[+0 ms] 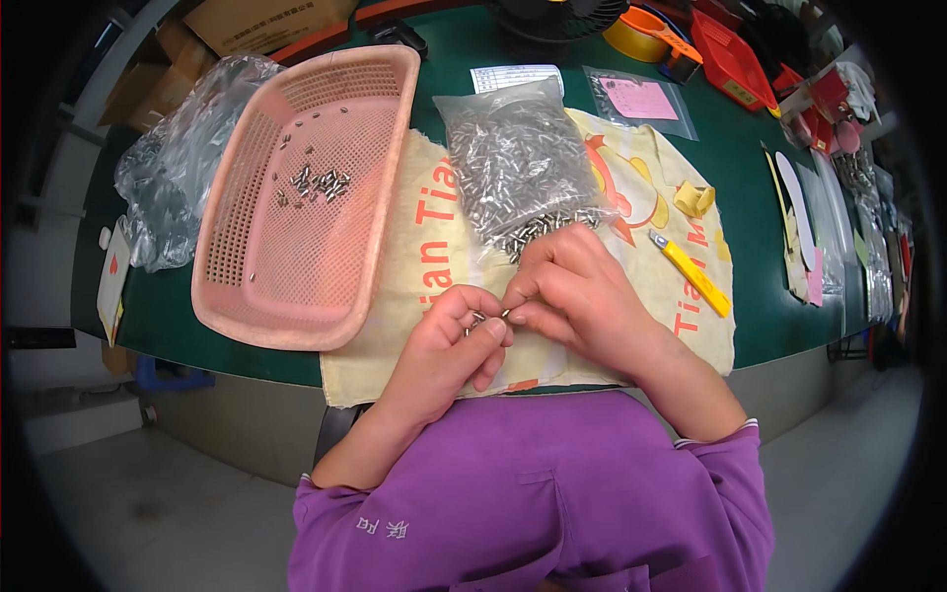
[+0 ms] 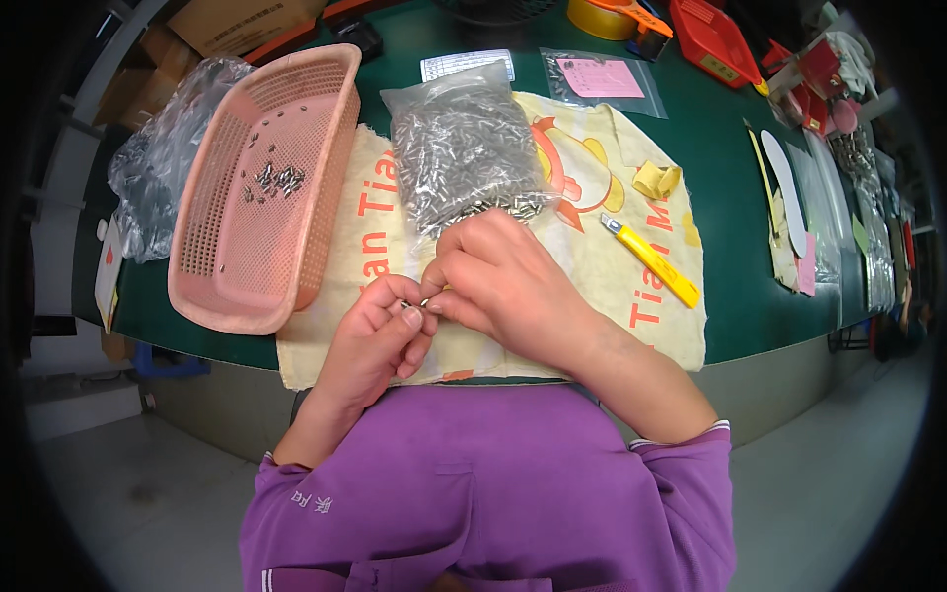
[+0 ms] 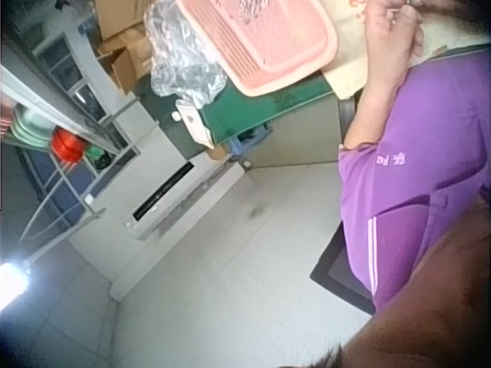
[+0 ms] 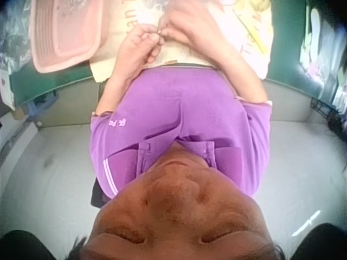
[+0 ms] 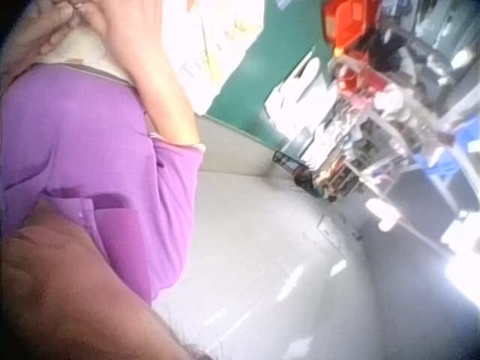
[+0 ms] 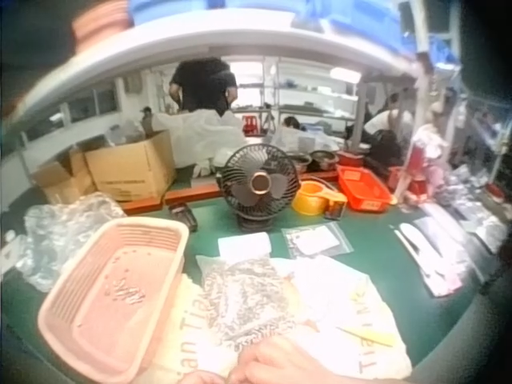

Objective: Marking components and sorting small metal hardware clips into a container.

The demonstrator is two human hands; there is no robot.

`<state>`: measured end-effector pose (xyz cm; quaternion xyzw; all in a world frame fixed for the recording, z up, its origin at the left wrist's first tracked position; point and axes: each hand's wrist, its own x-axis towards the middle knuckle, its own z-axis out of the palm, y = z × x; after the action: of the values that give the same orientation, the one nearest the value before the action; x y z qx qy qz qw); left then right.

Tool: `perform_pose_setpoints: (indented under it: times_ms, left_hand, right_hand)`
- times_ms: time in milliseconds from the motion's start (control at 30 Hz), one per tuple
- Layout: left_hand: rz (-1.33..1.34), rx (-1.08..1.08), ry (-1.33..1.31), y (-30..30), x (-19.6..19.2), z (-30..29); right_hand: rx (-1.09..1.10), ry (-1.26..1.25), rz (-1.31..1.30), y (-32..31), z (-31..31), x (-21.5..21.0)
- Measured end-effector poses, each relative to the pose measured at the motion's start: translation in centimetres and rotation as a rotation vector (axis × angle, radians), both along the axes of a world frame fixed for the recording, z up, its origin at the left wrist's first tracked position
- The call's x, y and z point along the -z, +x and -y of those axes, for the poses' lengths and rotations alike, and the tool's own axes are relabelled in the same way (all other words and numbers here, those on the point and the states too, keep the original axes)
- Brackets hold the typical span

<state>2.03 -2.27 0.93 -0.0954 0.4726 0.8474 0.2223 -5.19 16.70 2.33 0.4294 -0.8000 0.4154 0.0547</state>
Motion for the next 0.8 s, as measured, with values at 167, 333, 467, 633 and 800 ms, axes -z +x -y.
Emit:
perform_pose_setpoints:
  times_ms: [167, 333, 467, 633, 800]
  left_hand:
    - [-0.010, 0.020, -0.077, 0.08, -0.05, -0.13]
    - [0.003, -0.007, 0.009, -0.04, 0.29, 0.06]
    - [-0.013, -0.015, 0.004, -0.14, 0.09, -0.13]
    - [0.004, -0.034, 0.013, -0.06, 0.11, -0.06]
    - [0.037, -0.039, 0.103, -0.20, 0.10, 0.31]
  right_hand:
    - [-0.023, -0.028, 0.084, 0.14, 0.06, 0.18]
    - [0.017, -0.051, 0.147, 0.27, 0.05, 0.18]
    - [0.104, -0.082, 0.178, 0.24, -0.09, 0.46]
    - [0.197, -0.054, 0.142, -0.16, -0.38, 0.48]
    - [0.211, -0.044, 0.138, -0.04, -0.33, 0.39]
